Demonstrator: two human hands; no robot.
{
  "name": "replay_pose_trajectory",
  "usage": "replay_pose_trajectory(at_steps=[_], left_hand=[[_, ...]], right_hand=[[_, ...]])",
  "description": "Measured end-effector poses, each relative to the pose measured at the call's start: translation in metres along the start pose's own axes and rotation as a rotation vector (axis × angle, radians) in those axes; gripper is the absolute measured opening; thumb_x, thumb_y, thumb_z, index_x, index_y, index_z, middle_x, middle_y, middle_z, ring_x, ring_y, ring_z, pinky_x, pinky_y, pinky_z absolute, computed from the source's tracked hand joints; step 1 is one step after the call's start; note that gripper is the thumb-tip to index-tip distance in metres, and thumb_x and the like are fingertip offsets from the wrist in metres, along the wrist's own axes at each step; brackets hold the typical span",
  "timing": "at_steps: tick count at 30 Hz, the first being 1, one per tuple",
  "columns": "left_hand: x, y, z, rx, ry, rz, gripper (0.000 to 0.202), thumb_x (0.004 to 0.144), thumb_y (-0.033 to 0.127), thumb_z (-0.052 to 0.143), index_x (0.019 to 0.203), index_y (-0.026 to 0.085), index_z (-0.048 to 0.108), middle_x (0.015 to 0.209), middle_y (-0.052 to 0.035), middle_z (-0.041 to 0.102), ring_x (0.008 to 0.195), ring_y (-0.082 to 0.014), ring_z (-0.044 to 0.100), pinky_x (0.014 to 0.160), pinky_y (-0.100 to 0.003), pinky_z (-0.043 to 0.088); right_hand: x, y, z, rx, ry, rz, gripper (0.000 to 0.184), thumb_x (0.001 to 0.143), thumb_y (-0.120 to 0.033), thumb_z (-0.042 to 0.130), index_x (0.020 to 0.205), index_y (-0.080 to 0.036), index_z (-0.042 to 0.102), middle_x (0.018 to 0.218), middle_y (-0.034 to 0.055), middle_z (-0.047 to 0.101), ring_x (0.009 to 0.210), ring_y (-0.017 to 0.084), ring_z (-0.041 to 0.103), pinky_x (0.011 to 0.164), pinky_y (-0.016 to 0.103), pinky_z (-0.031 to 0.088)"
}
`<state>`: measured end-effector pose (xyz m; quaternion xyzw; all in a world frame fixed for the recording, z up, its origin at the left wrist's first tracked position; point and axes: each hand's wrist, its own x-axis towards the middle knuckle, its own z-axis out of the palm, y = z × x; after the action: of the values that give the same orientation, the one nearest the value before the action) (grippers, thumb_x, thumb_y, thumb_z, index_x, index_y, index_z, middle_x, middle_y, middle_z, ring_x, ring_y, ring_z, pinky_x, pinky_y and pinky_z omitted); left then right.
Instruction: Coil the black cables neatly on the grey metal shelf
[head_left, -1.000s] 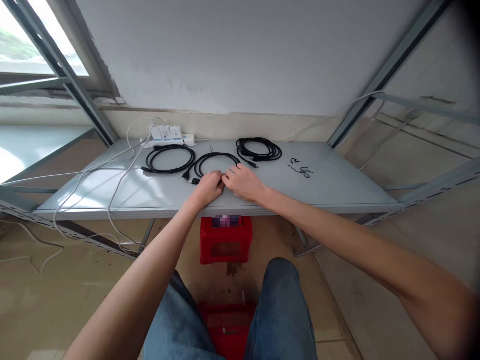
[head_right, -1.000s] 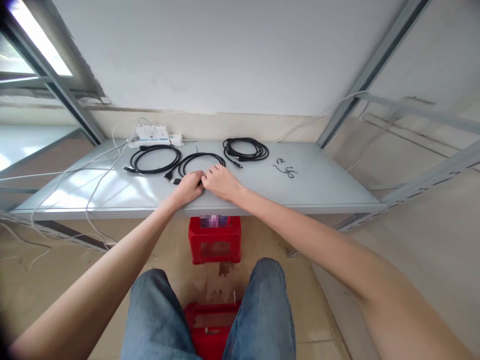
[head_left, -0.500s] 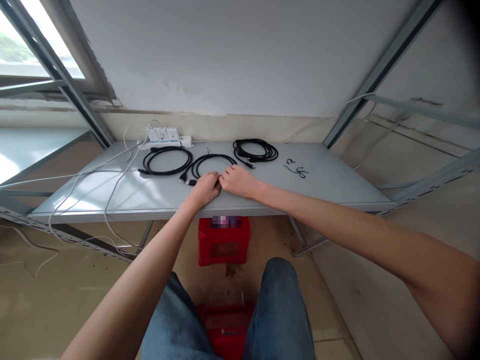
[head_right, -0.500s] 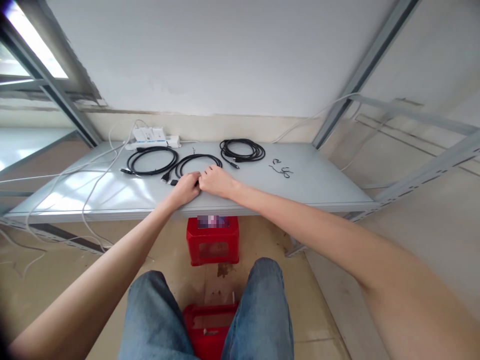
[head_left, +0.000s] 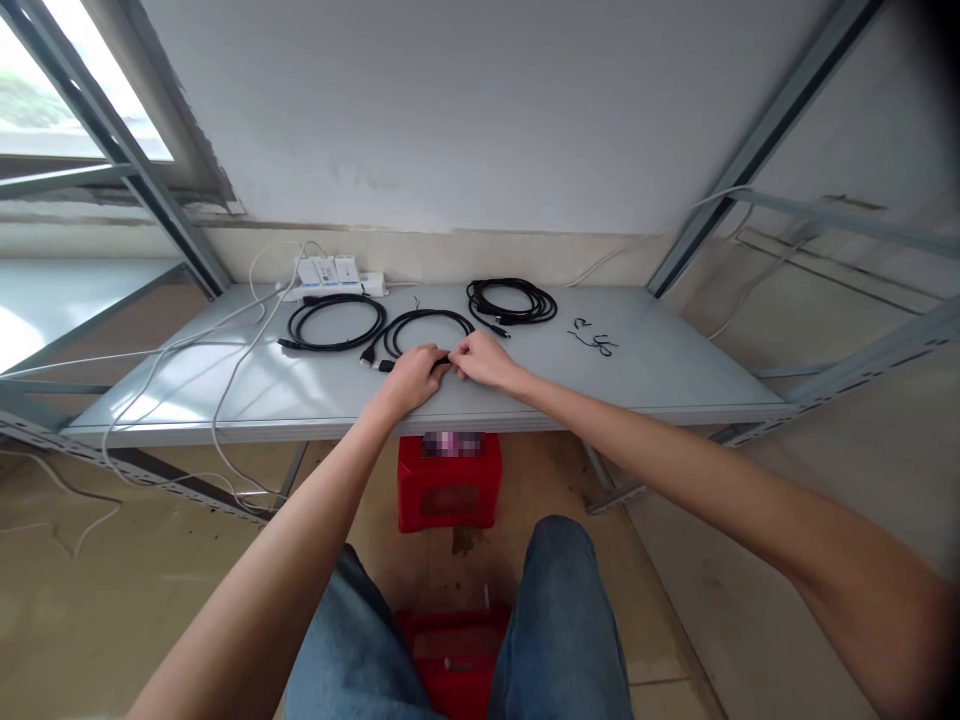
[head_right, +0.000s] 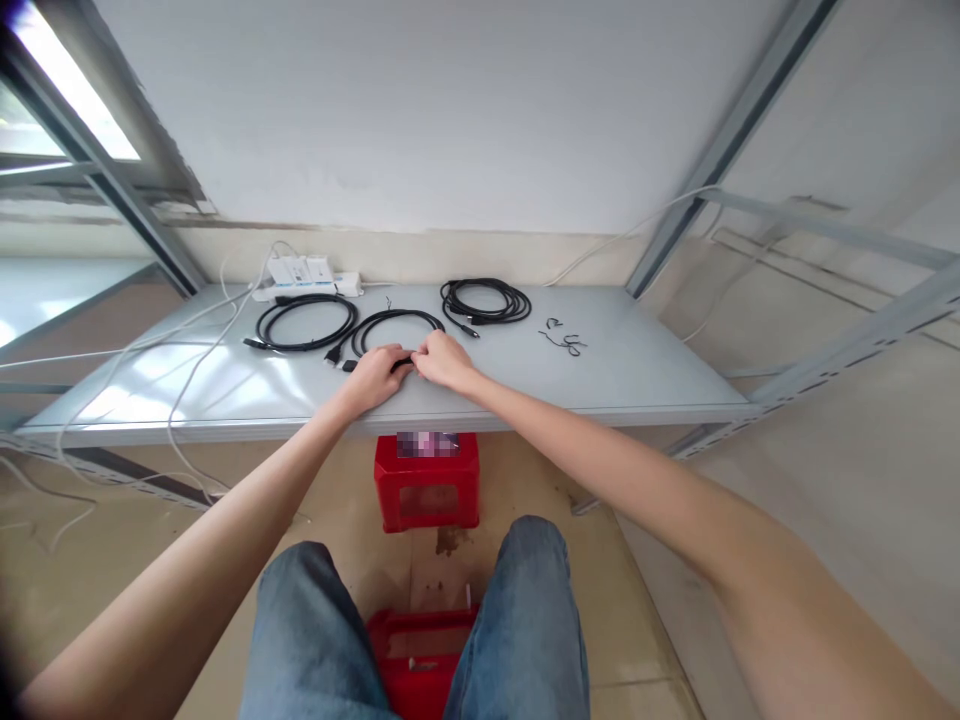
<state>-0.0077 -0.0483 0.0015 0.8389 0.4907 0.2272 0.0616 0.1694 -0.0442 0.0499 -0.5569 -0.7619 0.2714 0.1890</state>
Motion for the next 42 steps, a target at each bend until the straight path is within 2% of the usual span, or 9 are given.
replay_pose_trajectory(at_steps=[3, 6, 9, 13, 19, 25, 29, 35, 42], left_hand=[[-0.001, 0.001, 0.0, 0.001, 0.01, -0.015, 0.035, 0.106, 0.032, 0.048, 0.119, 0.018, 0.078, 0.105, -0.0136, 0.075, 0.101, -0.0289, 0.07, 0.09, -0.036, 0.052], [-0.002, 0.004, -0.001, -0.001, 0.021, -0.019, 0.033, 0.106, 0.03, 0.049, 0.124, 0.019, 0.074, 0.113, -0.0136, 0.076, 0.109, -0.0294, 0.07, 0.093, -0.036, 0.052], [-0.003, 0.01, -0.005, 0.049, 0.05, -0.038, 0.027, 0.106, 0.029, 0.05, 0.12, 0.018, 0.071, 0.114, -0.0141, 0.076, 0.11, -0.0303, 0.07, 0.093, -0.037, 0.052], [-0.005, 0.021, -0.013, 0.173, 0.071, -0.113, 0.03, 0.11, 0.036, 0.043, 0.118, 0.019, 0.066, 0.104, -0.0149, 0.077, 0.1, -0.031, 0.073, 0.086, -0.037, 0.05], [-0.008, 0.029, -0.016, 0.304, -0.063, -0.156, 0.047, 0.111, 0.049, 0.035, 0.113, 0.017, 0.069, 0.091, -0.0181, 0.076, 0.091, -0.0331, 0.075, 0.078, -0.037, 0.048], [-0.005, 0.033, -0.022, 0.425, -0.156, -0.033, 0.049, 0.111, 0.047, 0.036, 0.117, 0.014, 0.071, 0.089, -0.0206, 0.076, 0.09, -0.0353, 0.076, 0.08, -0.04, 0.049], [0.003, 0.039, -0.05, 0.545, -0.216, 0.017, 0.047, 0.11, 0.043, 0.038, 0.118, 0.011, 0.072, 0.087, -0.0223, 0.076, 0.09, -0.0365, 0.076, 0.079, -0.04, 0.048], [0.019, 0.04, -0.113, 0.6, -0.126, -0.052, 0.049, 0.11, 0.048, 0.038, 0.123, 0.013, 0.069, 0.083, -0.0176, 0.074, 0.094, -0.0383, 0.075, 0.084, -0.042, 0.048], [0.027, 0.005, -0.154, 0.657, 0.004, -0.205, 0.059, 0.109, 0.057, 0.03, 0.122, 0.012, 0.067, 0.091, -0.0202, 0.073, 0.105, -0.0439, 0.071, 0.091, -0.048, 0.044]], right_hand=[[-0.009, 0.014, -0.002, -0.109, 0.075, -0.119, 0.031, 0.104, -0.032, 0.058, 0.077, -0.019, 0.067, 0.074, 0.003, 0.07, 0.072, 0.016, 0.059, 0.068, 0.026, 0.035], [-0.019, 0.031, 0.0, -0.161, 0.215, -0.14, 0.028, 0.107, -0.04, 0.055, 0.09, -0.021, 0.067, 0.078, 0.0022, 0.07, 0.072, 0.018, 0.059, 0.066, 0.028, 0.032], [-0.024, 0.043, 0.004, -0.164, 0.292, -0.17, 0.023, 0.109, -0.036, 0.048, 0.1, -0.023, 0.066, 0.077, 0.0008, 0.068, 0.071, 0.019, 0.057, 0.066, 0.029, 0.031], [-0.023, 0.048, 0.004, -0.122, 0.335, -0.147, 0.019, 0.107, -0.031, 0.046, 0.11, -0.024, 0.063, 0.075, 0.0, 0.067, 0.069, 0.021, 0.057, 0.066, 0.029, 0.03], [-0.021, 0.056, 0.0, 0.052, 0.458, -0.014, 0.023, 0.101, -0.021, 0.04, 0.113, -0.022, 0.06, 0.071, -0.0002, 0.062, 0.065, 0.021, 0.055, 0.066, 0.029, 0.033], [-0.021, 0.058, 0.001, 0.029, 0.455, 0.005, 0.028, 0.096, -0.016, 0.04, 0.113, -0.02, 0.062, 0.078, 0.0025, 0.066, 0.067, 0.022, 0.056, 0.067, 0.03, 0.034], [-0.019, 0.057, 0.001, 0.015, 0.44, 0.029, 0.027, 0.095, -0.014, 0.043, 0.111, -0.021, 0.064, 0.077, 0.002, 0.065, 0.069, 0.021, 0.056, 0.066, 0.029, 0.031], [-0.019, 0.056, 0.0, 0.048, 0.435, 0.069, 0.026, 0.094, -0.012, 0.044, 0.108, -0.022, 0.064, 0.077, 0.0009, 0.065, 0.065, 0.019, 0.052, 0.063, 0.029, 0.028], [-0.017, 0.057, 0.0, 0.062, 0.425, 0.091, 0.024, 0.095, -0.014, 0.046, 0.106, -0.022, 0.066, 0.08, 0.002, 0.068, 0.065, 0.019, 0.052, 0.064, 0.028, 0.029]])
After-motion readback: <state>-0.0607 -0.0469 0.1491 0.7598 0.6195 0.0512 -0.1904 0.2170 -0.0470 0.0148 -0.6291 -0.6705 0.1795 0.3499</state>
